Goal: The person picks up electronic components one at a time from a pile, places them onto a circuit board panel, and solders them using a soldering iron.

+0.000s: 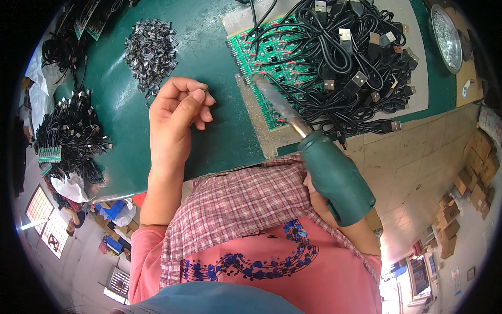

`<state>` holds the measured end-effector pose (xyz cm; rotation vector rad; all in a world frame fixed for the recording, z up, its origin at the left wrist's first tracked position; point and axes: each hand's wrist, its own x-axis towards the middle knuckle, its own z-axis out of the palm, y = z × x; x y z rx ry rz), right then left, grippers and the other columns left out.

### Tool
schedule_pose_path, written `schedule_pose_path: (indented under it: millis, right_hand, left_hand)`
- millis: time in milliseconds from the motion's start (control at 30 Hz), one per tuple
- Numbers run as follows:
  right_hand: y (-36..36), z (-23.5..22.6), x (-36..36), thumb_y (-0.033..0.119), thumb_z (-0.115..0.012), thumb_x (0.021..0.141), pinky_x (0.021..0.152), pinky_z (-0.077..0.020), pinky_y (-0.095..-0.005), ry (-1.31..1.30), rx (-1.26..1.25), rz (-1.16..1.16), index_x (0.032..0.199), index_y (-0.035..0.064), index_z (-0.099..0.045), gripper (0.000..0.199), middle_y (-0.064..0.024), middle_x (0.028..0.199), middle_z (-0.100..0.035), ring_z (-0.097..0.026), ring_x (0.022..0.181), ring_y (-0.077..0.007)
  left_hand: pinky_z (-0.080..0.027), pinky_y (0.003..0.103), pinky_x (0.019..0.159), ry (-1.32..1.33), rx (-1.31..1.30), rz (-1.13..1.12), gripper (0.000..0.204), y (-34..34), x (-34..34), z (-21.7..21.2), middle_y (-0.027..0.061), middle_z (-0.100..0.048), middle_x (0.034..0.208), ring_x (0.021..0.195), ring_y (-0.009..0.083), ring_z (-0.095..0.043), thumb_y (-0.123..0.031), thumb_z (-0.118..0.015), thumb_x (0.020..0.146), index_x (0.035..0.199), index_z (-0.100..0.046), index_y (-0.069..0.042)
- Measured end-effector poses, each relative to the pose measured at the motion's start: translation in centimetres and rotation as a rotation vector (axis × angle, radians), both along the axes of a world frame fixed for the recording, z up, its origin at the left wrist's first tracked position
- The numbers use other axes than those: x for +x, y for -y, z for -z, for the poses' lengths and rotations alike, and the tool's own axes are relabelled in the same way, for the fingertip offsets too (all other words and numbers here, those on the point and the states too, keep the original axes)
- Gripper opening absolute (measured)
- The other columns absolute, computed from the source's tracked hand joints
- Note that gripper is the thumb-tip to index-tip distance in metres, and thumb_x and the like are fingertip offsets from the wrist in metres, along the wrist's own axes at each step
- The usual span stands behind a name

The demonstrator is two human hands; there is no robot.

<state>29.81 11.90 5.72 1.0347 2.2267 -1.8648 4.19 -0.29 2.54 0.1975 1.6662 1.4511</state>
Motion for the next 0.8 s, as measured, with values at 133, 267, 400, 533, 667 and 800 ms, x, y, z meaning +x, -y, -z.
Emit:
schedule_pose_path:
  millis: [133, 267, 400, 533, 667, 800]
  right_hand:
    - [0.4, -0.1, -0.1, 0.003, -0.058, 0.084, 0.067, -0.0481, -0.0304, -0.034, -0.081, 0.170, 0.088, -0.0001, -0.060, 0.004, -0.0076, 0.078, -0.060, -0.059, 0.072, -0.0199]
    - [0.2, 0.0, 0.0, 0.002, -0.058, 0.084, 0.067, -0.0479, -0.0302, -0.034, -0.108, 0.086, 0.086, 0.0002, -0.059, 0.003, -0.0077, 0.078, -0.060, -0.059, 0.072, -0.0193]
    - [0.1, 0.0, 0.1, 0.002, -0.058, 0.084, 0.067, -0.0478, -0.0303, -0.037, -0.088, 0.064, 0.086, 0.0005, -0.059, 0.003, -0.0078, 0.079, -0.060, -0.059, 0.073, -0.0193]
    - [0.2, -0.6, -0.7, 0.002, -0.058, 0.083, 0.068, -0.0479, -0.0308, -0.052, -0.139, 0.153, 0.087, 0.0007, -0.060, 0.004, -0.0082, 0.079, -0.060, -0.059, 0.073, -0.0195]
    - [0.2, -1.0, -2.7, 0.003, -0.059, 0.083, 0.066, -0.0484, -0.0320, -0.072, -0.091, 0.145, 0.091, -0.0001, -0.060, 0.009, -0.0091, 0.083, -0.061, -0.060, 0.074, -0.0202]
    - [0.3, 0.2, -4.8, -0.002, -0.060, 0.080, 0.067, -0.0450, -0.0288, -0.234, 0.235, 0.024, 0.100, 0.0010, -0.058, 0.020, -0.0067, 0.090, -0.059, -0.056, 0.076, -0.0159]
  left_hand:
    - [-0.043, 0.018, 0.055, 0.001, -0.001, -0.001, 0.009, 0.0, 0.0, 0.0, 0.0044, -0.064, 0.083, 0.065, 0.0059, -0.057, -0.008, -0.057, 0.090, 0.096, -0.058, -0.002]
    - [-0.043, 0.018, 0.056, -0.017, -0.004, -0.009, 0.009, 0.0, 0.1, 0.0, 0.0044, -0.064, 0.083, 0.065, 0.0061, -0.058, -0.008, -0.058, 0.089, 0.096, -0.058, -0.002]
    - [-0.044, 0.019, 0.056, -0.025, -0.009, -0.022, 0.009, 0.0, 0.2, -0.4, 0.0051, -0.064, 0.084, 0.066, 0.0072, -0.059, -0.006, -0.058, 0.089, 0.096, -0.058, -0.001]
    - [-0.045, 0.020, 0.053, 0.165, -0.007, 0.059, 0.011, -0.1, 1.2, -1.5, 0.0086, -0.066, 0.085, 0.064, 0.0103, -0.061, -0.005, -0.058, 0.087, 0.097, -0.058, -0.001]
    - [-0.050, 0.021, 0.056, 0.401, 0.022, 0.244, 0.011, -0.4, 3.3, -2.8, 0.0133, -0.068, 0.090, 0.067, 0.0139, -0.066, -0.001, -0.056, 0.088, 0.099, -0.055, -0.002]
    - [-0.052, 0.022, 0.063, 0.517, 0.048, 0.341, 0.011, -0.8, 5.2, -3.5, 0.0121, -0.067, 0.093, 0.075, 0.0141, -0.066, 0.003, -0.052, 0.090, 0.100, -0.051, 0.000]
